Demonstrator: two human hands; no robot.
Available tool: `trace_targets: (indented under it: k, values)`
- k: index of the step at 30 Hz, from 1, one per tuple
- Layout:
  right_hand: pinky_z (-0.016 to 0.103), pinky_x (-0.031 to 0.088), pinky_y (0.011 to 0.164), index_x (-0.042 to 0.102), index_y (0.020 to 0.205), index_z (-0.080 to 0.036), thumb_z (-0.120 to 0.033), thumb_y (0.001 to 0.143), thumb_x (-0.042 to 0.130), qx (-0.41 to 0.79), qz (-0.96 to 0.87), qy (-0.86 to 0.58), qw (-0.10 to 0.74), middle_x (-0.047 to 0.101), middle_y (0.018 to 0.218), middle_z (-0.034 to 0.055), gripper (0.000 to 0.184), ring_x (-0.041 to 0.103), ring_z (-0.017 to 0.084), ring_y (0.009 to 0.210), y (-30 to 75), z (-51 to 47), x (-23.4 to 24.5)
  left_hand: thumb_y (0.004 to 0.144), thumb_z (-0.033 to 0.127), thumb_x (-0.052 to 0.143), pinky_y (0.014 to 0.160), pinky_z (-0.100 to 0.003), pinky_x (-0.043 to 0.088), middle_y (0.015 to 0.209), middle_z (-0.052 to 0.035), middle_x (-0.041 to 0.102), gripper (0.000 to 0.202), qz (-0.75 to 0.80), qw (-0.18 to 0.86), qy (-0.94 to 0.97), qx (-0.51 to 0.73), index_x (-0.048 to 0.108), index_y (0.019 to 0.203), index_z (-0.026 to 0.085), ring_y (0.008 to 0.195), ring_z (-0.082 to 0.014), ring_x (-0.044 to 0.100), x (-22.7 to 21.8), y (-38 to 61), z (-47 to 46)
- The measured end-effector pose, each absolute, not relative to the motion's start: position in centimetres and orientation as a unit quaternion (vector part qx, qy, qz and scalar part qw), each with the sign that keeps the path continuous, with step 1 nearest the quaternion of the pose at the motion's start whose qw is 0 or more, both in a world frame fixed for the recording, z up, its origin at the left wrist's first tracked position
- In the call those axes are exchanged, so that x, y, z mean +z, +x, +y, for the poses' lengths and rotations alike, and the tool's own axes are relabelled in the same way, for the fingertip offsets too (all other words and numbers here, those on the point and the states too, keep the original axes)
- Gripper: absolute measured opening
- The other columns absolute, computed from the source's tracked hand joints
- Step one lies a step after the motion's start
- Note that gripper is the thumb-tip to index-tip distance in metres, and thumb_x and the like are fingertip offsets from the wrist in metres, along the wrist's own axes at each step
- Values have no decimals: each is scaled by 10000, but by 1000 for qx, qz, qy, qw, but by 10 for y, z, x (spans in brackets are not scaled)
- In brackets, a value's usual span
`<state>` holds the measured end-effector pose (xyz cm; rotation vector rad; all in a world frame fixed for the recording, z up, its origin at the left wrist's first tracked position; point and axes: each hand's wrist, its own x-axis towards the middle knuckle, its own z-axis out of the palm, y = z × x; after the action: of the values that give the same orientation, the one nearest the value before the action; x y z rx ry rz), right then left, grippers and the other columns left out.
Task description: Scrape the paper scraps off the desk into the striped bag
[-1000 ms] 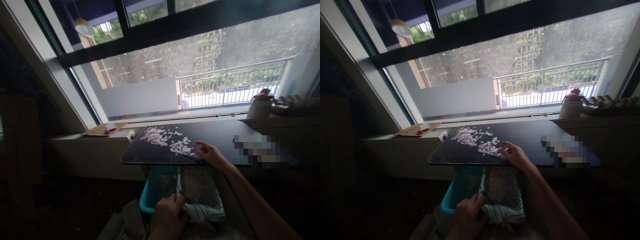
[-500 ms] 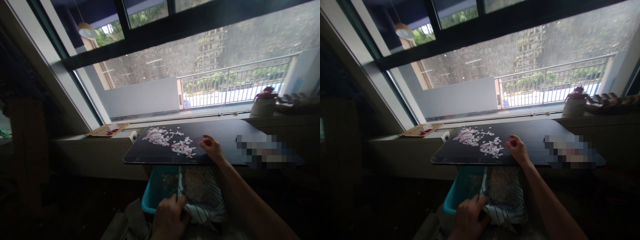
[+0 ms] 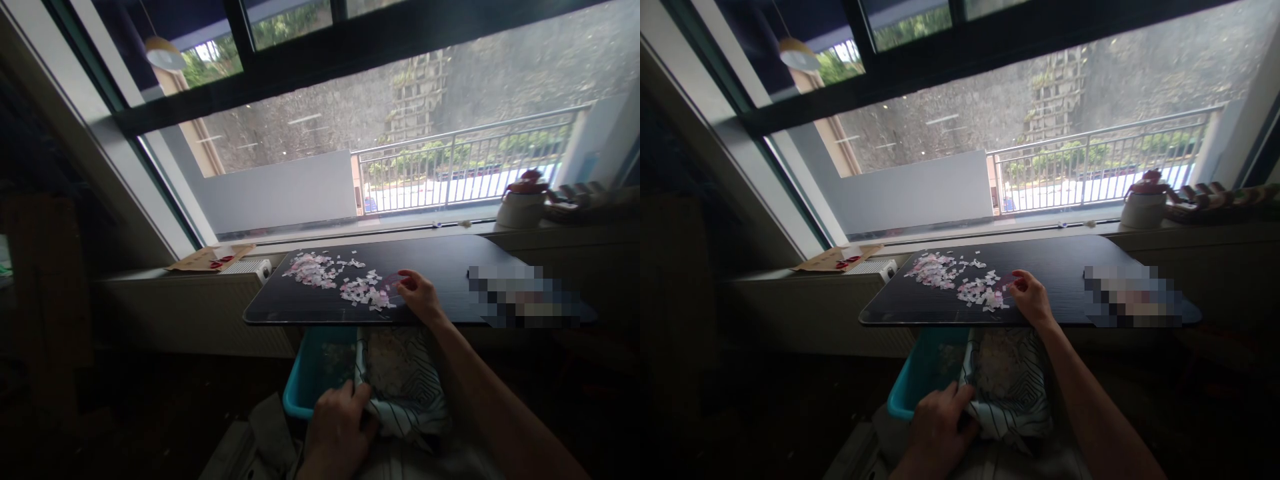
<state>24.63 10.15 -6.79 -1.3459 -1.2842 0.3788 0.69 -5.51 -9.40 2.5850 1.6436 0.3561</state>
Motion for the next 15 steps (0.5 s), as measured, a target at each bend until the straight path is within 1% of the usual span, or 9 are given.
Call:
trace_targets:
  k: [4,8,11,13,15]
  values:
    - [308,484,714,633,1035,-150,-363,688,597,191,-539,-551,608,655,757,31,408,594,156,676,247,102,-69,777,240,580,636,-288,319,843,10,582,128,534,26,838,111,563,902,261,749,-193,536,-94,8,-56]
    - [325,479,708,638,1041,-155,-381,695,588,153,-535,-584,592,654,755,37,416,588,166,663,249,103,-71,779,241,579,641,-287,327,847,12,582,132,537,29,836,108,562,908,263,749,-190,537,-93,8,-56]
    - [342,478,723,628,1061,-160,-396,711,566,115,-491,-617,604,657,764,45,427,591,179,678,249,102,-71,782,256,586,643,-288,334,856,10,584,137,537,32,837,101,568,918,264,752,-189,541,-92,8,-56]
    - [339,480,727,623,1065,-159,-393,713,563,122,-487,-610,613,654,764,44,427,594,179,685,249,101,-71,785,260,588,646,-287,336,864,9,586,138,535,33,839,100,570,922,263,759,-188,542,-91,8,-56]
    - [331,481,716,626,1053,-164,-383,707,567,143,-515,-593,602,650,754,35,413,592,175,677,249,101,-70,788,255,585,647,-287,337,864,8,587,134,534,32,839,102,569,921,260,761,-188,542,-91,8,-56]
